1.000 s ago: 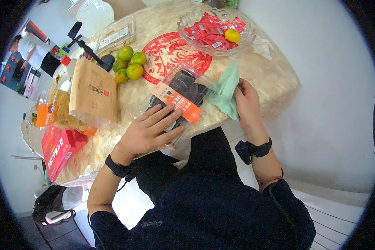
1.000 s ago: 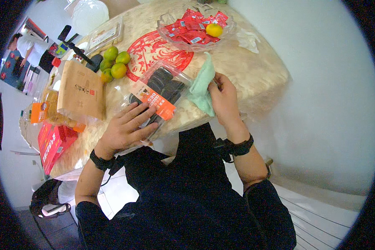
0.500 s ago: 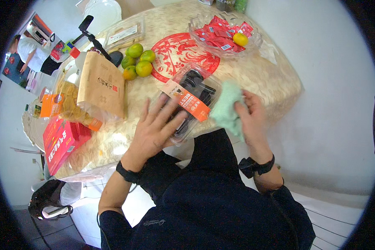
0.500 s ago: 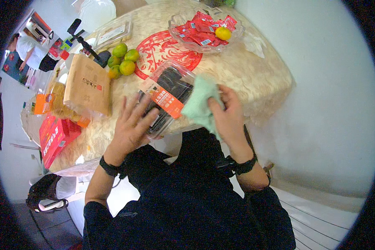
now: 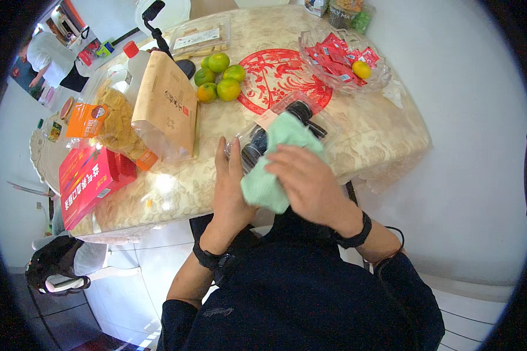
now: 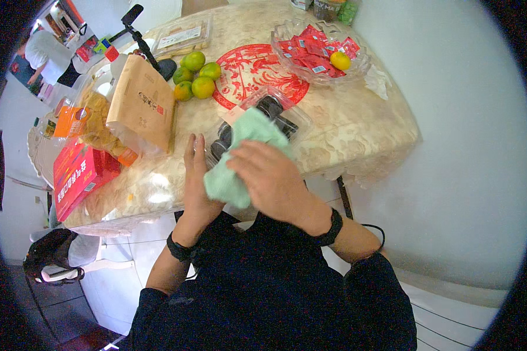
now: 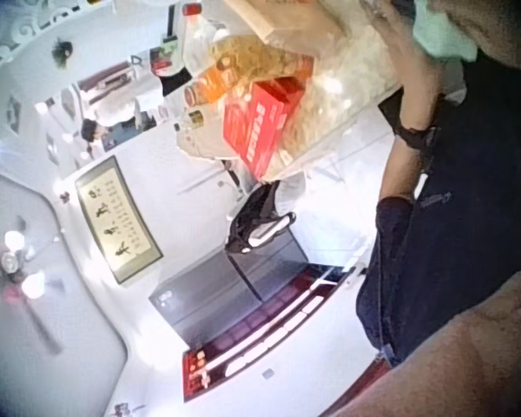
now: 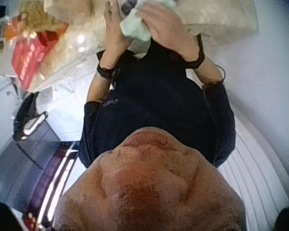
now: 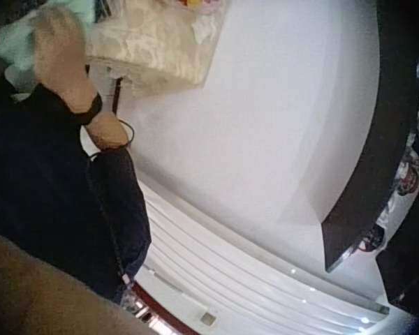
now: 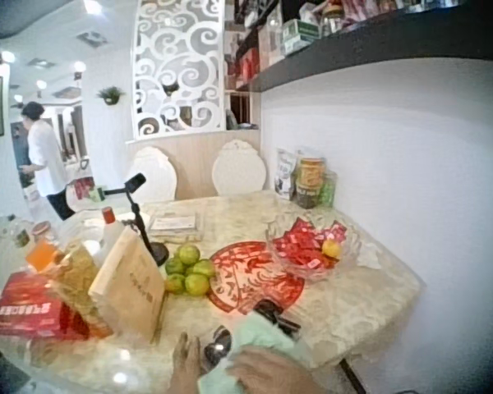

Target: The person wipes a lemon, a plastic container of food, and a bag of snacks with a cloth while sitting at a table.

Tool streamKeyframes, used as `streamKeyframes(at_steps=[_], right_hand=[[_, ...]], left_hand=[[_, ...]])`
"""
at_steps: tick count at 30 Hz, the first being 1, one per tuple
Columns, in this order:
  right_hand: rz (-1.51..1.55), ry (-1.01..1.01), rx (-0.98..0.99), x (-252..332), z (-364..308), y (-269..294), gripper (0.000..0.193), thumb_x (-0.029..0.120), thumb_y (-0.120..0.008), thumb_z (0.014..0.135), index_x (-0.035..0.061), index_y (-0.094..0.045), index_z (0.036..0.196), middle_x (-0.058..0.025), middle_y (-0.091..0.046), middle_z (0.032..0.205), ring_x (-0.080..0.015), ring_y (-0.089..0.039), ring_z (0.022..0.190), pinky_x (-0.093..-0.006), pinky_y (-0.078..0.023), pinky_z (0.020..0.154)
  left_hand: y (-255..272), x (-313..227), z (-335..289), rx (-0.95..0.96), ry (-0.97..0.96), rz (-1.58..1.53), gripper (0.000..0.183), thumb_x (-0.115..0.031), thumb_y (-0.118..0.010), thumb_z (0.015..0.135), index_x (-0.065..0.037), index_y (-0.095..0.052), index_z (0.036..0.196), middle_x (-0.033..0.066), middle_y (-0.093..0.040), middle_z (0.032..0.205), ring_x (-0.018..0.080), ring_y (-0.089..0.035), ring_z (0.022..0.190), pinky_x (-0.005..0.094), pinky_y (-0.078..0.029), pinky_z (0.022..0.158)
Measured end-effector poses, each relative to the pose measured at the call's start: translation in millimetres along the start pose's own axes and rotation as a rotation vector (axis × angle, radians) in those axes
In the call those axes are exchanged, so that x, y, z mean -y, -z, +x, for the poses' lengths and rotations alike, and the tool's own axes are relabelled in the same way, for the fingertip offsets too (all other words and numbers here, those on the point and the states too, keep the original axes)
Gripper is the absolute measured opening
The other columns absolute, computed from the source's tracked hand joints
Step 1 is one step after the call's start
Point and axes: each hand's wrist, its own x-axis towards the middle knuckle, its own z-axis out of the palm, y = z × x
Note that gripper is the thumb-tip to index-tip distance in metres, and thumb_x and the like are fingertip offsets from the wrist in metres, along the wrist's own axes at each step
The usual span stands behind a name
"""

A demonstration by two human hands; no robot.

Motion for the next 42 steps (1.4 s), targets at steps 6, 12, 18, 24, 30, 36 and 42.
streamKeyframes(at_steps=[6,12,18,24,30,36,42], right_hand=[[0.185,0.204,0.145,9,28,-9,0.029,0.002,-0.058,0.080,0.0032,-0.064,0.108,-0.0142,-0.065,0.114,-0.0315,-0.061,0.113,-0.0417,-0.049,0.098],[0.036,0.294,0.161,-29,91,-6,0.029,0.004,-0.057,0.081,0.0014,-0.064,0.108,-0.0170,-0.065,0.115,-0.0326,-0.061,0.112,-0.0405,-0.048,0.098],[-0.009,0.187,0.440,-43,114,-26,0.029,0.010,-0.057,0.087,0.0041,-0.063,0.115,-0.0174,-0.065,0.105,-0.0354,-0.062,0.101,-0.0439,-0.050,0.089],[-0.149,-0.186,0.667,-80,128,0,0.027,0.013,-0.052,0.092,0.0032,-0.062,0.115,-0.0191,-0.065,0.103,-0.0373,-0.062,0.101,-0.0465,-0.049,0.088],[-0.135,-0.306,0.282,-126,89,19,0.027,0.017,-0.050,0.094,-0.0005,-0.059,0.113,-0.0228,-0.065,0.103,-0.0391,-0.061,0.103,-0.0470,-0.048,0.089],[-0.107,-0.565,0.130,-129,37,36,0.029,0.020,-0.051,0.094,-0.0016,-0.056,0.112,-0.0272,-0.063,0.102,-0.0433,-0.060,0.097,-0.0495,-0.047,0.084],[0.035,-0.729,0.009,-86,-21,55,0.027,0.020,-0.052,0.093,-0.0028,-0.055,0.107,-0.0260,-0.064,0.093,-0.0444,-0.062,0.088,-0.0490,-0.049,0.080]], left_hand=[[-19,31,-4,-0.177,-0.030,-0.182,0.096,-0.026,-0.078,0.076,0.003,-0.022,0.150,0.0349,-0.025,0.148,0.0504,-0.030,0.138,0.0465,-0.040,0.109],[2,5,1,-0.038,0.002,-0.156,0.083,-0.020,-0.084,0.068,0.004,-0.041,0.134,0.0281,-0.048,0.131,0.0468,-0.048,0.121,0.0471,-0.046,0.097],[-1,5,3,-0.034,0.025,-0.136,0.089,-0.019,-0.087,0.066,0.005,-0.036,0.135,0.0261,-0.054,0.124,0.0423,-0.055,0.113,0.0455,-0.046,0.095],[3,-1,4,-0.061,0.047,-0.098,0.119,-0.016,-0.089,0.062,0.009,-0.013,0.151,0.0292,-0.044,0.140,0.0400,-0.047,0.129,0.0416,-0.038,0.109],[-1,0,6,-0.064,0.007,-0.069,0.116,-0.013,-0.088,0.062,0.007,-0.016,0.150,0.0278,-0.042,0.142,0.0400,-0.046,0.130,0.0417,-0.038,0.110],[-6,3,4,-0.078,-0.029,-0.068,0.115,-0.010,-0.087,0.061,0.007,-0.016,0.151,0.0259,-0.043,0.141,0.0379,-0.046,0.130,0.0403,-0.038,0.109],[-5,1,3,-0.066,0.009,-0.057,0.114,-0.012,-0.087,0.063,0.007,-0.016,0.151,0.0296,-0.037,0.146,0.0406,-0.041,0.135,0.0418,-0.034,0.113]])
